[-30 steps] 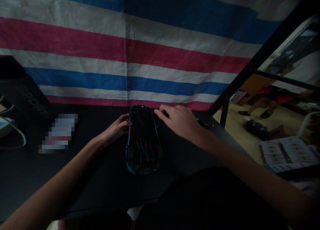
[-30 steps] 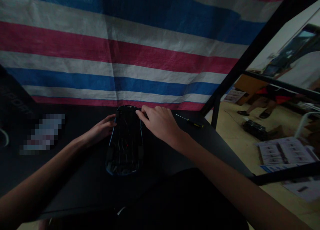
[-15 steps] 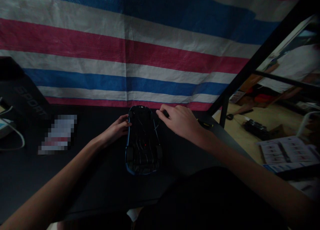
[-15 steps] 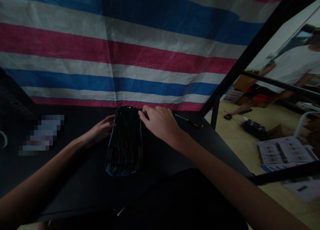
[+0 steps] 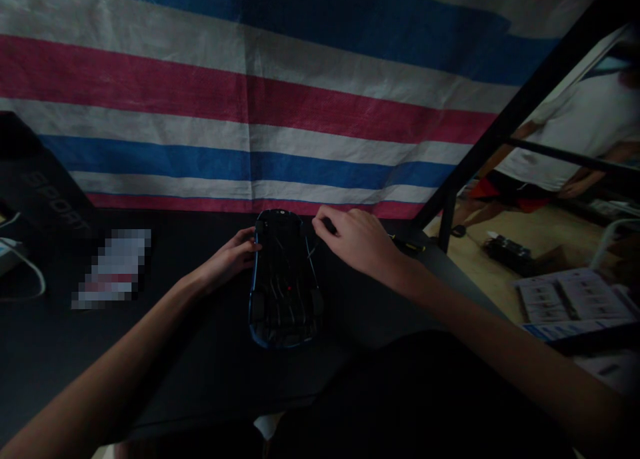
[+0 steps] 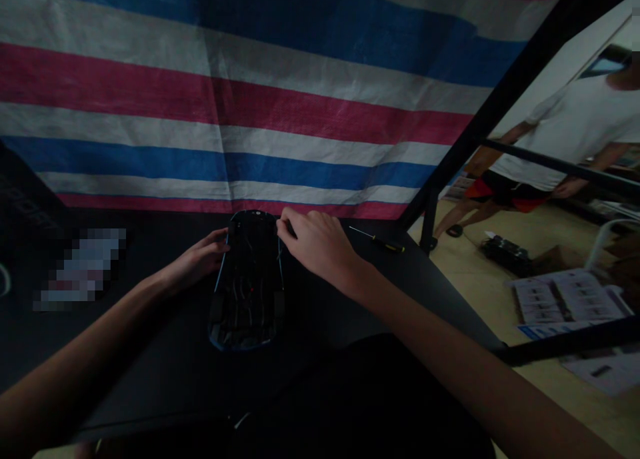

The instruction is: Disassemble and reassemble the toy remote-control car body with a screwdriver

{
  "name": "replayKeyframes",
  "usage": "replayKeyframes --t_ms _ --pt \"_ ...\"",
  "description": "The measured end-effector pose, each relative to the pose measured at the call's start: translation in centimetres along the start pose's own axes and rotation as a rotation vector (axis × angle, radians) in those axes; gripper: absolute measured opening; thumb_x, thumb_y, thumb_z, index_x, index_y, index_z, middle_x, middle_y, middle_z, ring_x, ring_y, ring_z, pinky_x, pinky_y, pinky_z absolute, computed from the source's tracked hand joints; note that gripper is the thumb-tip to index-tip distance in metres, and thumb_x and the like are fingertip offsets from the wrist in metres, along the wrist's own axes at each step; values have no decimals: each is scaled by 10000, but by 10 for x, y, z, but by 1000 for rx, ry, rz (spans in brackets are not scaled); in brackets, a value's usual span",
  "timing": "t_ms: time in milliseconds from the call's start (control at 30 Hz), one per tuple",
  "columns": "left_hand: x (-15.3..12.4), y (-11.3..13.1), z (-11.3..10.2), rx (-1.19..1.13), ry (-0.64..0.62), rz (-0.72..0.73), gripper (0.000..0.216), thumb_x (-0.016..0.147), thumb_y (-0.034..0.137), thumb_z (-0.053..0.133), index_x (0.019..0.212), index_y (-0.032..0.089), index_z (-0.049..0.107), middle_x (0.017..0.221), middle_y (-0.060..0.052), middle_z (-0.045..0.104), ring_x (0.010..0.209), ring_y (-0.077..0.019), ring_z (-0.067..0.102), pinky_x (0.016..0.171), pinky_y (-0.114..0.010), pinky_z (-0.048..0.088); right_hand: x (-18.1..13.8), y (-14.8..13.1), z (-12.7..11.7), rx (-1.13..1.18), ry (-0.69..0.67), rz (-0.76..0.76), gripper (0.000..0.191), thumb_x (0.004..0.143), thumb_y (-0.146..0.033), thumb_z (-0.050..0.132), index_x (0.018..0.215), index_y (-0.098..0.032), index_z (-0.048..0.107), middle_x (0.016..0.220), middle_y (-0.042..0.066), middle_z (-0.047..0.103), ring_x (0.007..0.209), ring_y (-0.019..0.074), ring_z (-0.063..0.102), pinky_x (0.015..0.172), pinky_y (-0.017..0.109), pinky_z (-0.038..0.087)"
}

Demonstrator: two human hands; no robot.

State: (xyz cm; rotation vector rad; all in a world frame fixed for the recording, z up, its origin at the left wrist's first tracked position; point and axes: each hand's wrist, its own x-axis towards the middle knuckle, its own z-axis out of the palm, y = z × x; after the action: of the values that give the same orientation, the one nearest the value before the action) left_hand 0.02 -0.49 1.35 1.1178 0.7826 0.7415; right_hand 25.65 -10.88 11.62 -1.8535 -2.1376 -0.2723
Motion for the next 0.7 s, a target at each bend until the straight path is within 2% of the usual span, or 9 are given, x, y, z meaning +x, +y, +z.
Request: replayKeyframes --t_ms 100,233,367,467,567,633,700 --pt "1 -1 -2 13 -2 14 595 779 321 824 1323 257 593 1275 -75 709 1232 -304 686 1081 -469 532 -2 -3 -1 70 19 -24 194 1018 -336 499 1050 -239 664 812 25 729 681 185 600 631 337 245" --pt "2 -2 -1 2 -15 10 625 792 307 827 1366 258 584 1344 -78 696 1265 -287 667 1070 -434 533 -2 -5 0 94 68 -77 212 970 -288 519 1149 -221 608 983 54 761 789 204 654 632 333 267" --pt "0 1 1 -2 -2 8 603 785 312 837 1339 258 604 1343 -81 701 1275 -297 669 1084 -454 530 0 -4 2 53 41 -49 247 1065 -367 475 1211 -229 619 886 40 751 750 202 653 627 334 250" --pt "-1 2 1 -4 3 12 589 779 316 837 1321 257 614 1310 -84 713 1263 -309 679 1095 -477 525 0 -5 0 3 13 1 279 1085 -422 470 1098 -235 676 825 40 744 706 196 631 628 341 227" --pt "0 1 0 0 0 1 612 785 308 832 1348 258 598 1326 -83 711 1262 -297 680 1101 -463 523 -1 -8 -3 51 14 -7 241 1053 -356 476 1009 -229 676 819 34 742 695 184 621 632 344 232" --pt "0 1 0 -1 0 -5 624 786 299 833 1360 259 590 1353 -82 704 1271 -287 675 1104 -446 524 -2 -8 -3 105 36 -51 176 1003 -304 508 1061 -227 655 861 30 748 717 183 629 638 341 255" --pt "0 1 1 1 6 2 621 780 299 836 1350 257 593 1372 -83 696 1281 -288 670 1104 -440 528 -2 -7 -3 136 39 -96 206 979 -271 512 1140 -221 630 914 35 753 741 184 638 642 339 272"
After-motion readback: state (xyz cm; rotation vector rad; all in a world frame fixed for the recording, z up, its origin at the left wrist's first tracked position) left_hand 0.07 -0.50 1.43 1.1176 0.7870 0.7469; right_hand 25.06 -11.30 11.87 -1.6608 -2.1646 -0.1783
